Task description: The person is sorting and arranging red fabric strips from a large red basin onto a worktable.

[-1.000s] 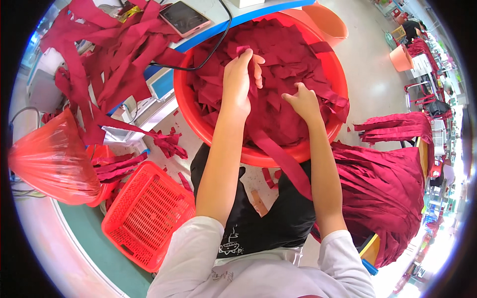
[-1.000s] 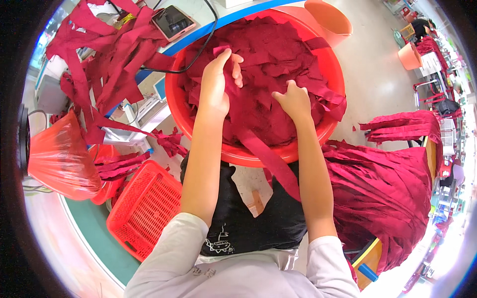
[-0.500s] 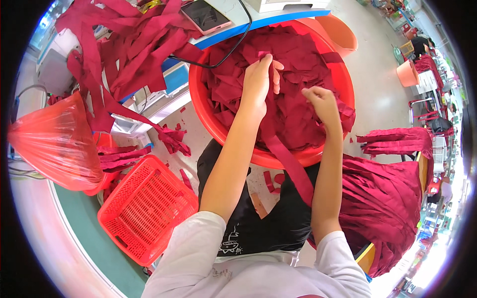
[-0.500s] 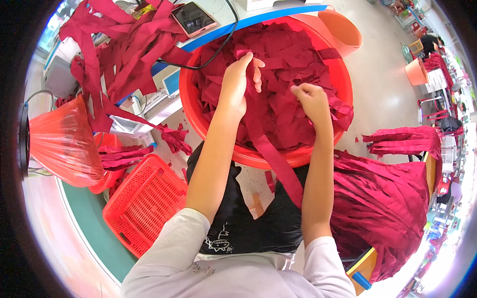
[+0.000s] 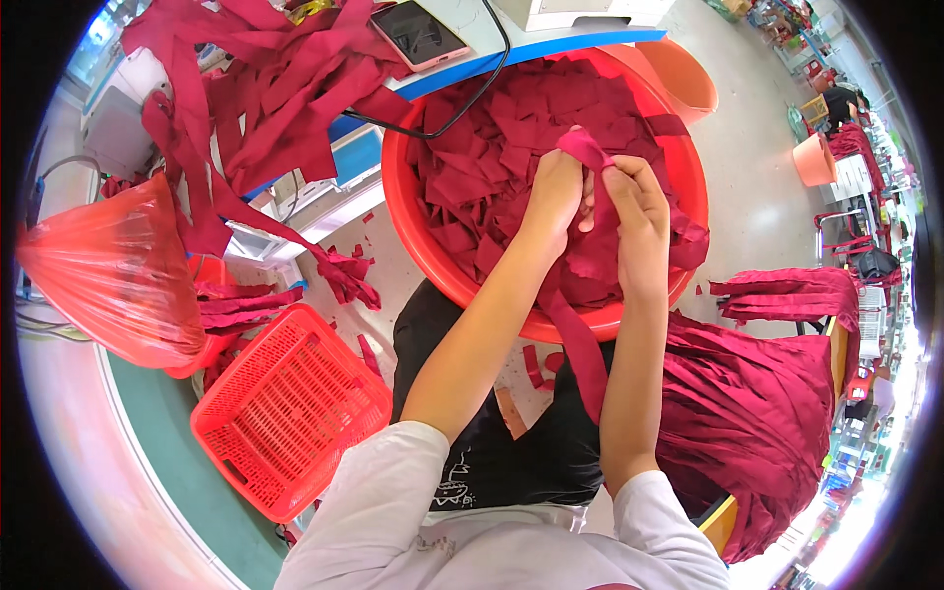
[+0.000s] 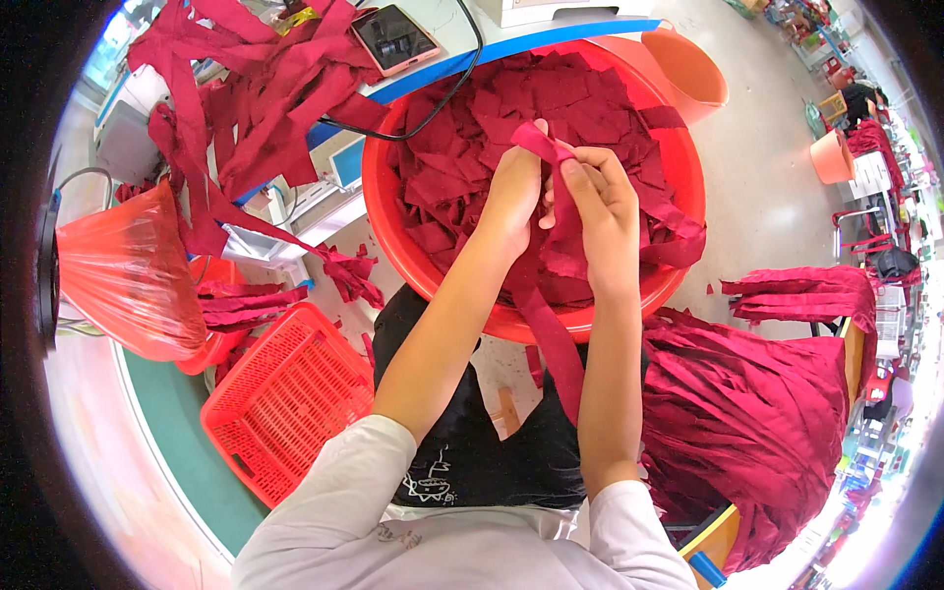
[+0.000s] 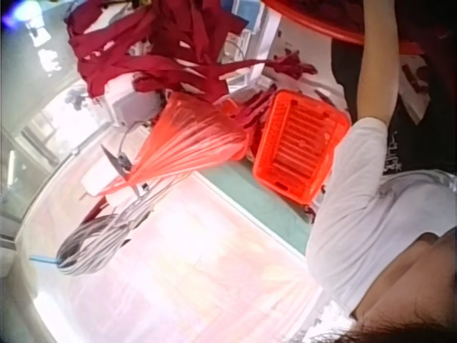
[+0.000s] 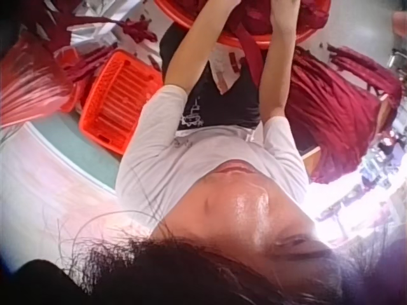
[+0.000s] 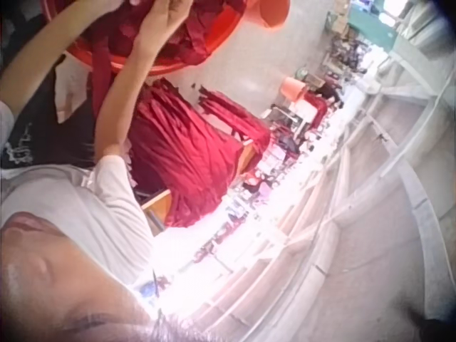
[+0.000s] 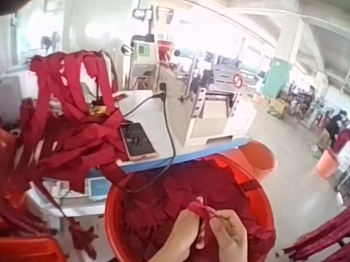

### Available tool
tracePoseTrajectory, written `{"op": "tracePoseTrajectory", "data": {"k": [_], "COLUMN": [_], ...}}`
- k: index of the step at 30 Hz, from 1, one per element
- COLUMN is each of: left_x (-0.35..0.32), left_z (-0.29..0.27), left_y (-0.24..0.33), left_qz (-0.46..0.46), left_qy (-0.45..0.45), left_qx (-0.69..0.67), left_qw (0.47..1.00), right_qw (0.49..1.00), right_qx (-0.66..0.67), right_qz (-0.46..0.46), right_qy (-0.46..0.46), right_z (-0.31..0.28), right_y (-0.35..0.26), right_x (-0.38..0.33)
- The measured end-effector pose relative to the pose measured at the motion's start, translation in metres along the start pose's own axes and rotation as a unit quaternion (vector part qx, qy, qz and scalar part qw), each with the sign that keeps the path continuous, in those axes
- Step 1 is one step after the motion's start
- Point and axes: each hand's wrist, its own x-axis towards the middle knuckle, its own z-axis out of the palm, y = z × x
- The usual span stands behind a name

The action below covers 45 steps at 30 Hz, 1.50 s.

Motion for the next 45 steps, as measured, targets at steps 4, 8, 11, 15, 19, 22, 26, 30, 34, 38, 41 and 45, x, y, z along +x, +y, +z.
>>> {"op": "tracePoseTrajectory", "data": {"k": [4,8,11,15,19,22,26,30,34,38,41,45], "left_x": [0.0,0.0,0.002,-0.005,-0.005,-0.008,-0.005,-0.014,-0.007,0.011,0.029,0.023], "left_z": [-0.005,0.002,0.001,0.006,0.008,0.009,0.01,0.013,0.014,0.001,-0.034,-0.086], "left_y": [0.0,0.005,0.006,0.005,0.0,0.002,-0.002,0.008,-0.001,-0.014,-0.009,0.036], "left_qz": [-0.014,-0.045,-0.005,0.015,0.029,0.03,0.055,0.011,-0.008,0.03,-0.013,0.035], "left_qy": [0.021,0.099,0.047,0.038,0.011,0.006,-0.025,-0.013,0.03,0.052,0.029,-0.095], "left_qx": [-0.039,-0.083,0.013,0.049,0.05,0.044,-0.002,0.041,0.064,-0.066,-0.346,-0.452], "left_qw": [0.999,0.991,0.999,0.998,0.998,0.999,0.998,0.999,0.997,0.996,0.938,0.886], "right_qw": [0.999,0.998,0.994,0.994,0.992,0.993,0.994,0.995,0.994,0.998,0.966,0.888], "right_qx": [0.012,-0.048,-0.104,-0.103,-0.109,-0.088,-0.083,-0.075,-0.075,-0.058,-0.175,-0.389], "right_qz": [0.003,-0.008,0.003,-0.036,-0.052,-0.064,-0.063,-0.047,-0.058,0.027,0.147,0.227], "right_qy": [0.038,0.048,0.032,0.03,0.04,0.04,0.035,0.046,0.053,-0.007,-0.117,-0.088], "right_z": [0.009,0.003,-0.004,-0.014,-0.017,-0.015,-0.011,-0.014,-0.012,-0.007,-0.022,-0.075], "right_y": [0.006,0.015,0.011,0.009,0.013,0.014,0.012,0.013,0.014,0.002,-0.007,-0.009], "right_x": [0.0,0.001,0.002,0.002,0.002,0.003,0.002,0.002,0.004,-0.005,-0.016,-0.078]}}
